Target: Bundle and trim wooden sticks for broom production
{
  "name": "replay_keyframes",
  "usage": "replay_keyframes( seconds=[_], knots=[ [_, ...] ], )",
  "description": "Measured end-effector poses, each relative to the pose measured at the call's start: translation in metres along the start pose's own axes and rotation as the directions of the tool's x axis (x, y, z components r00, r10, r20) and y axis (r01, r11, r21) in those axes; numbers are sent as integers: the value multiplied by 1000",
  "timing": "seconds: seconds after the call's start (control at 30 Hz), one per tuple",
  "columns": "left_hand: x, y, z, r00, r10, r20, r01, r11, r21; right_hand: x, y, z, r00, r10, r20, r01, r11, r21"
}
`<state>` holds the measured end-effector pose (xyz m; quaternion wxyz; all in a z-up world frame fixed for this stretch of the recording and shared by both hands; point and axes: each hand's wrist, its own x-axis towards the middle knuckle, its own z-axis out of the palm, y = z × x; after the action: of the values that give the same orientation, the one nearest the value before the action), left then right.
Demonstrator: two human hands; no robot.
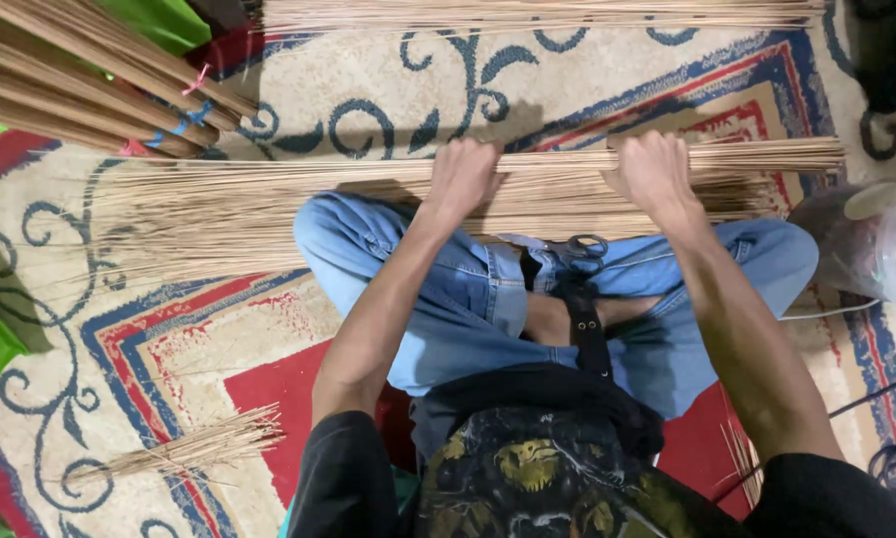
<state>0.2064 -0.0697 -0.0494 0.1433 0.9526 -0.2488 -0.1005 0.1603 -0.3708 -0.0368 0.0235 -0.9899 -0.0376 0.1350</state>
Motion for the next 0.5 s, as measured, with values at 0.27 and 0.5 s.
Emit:
replay_keyframes(
  seconds=[0.27, 0.5],
  knots=[
    [116, -43, 31, 994, -70, 83, 68, 998, 18, 111, 90, 51, 998, 44, 47, -43, 999, -9],
    [173, -94, 94, 976, -135, 171, 133, 991, 20, 187, 109, 84, 990, 27, 135, -43, 993, 113]
  ],
)
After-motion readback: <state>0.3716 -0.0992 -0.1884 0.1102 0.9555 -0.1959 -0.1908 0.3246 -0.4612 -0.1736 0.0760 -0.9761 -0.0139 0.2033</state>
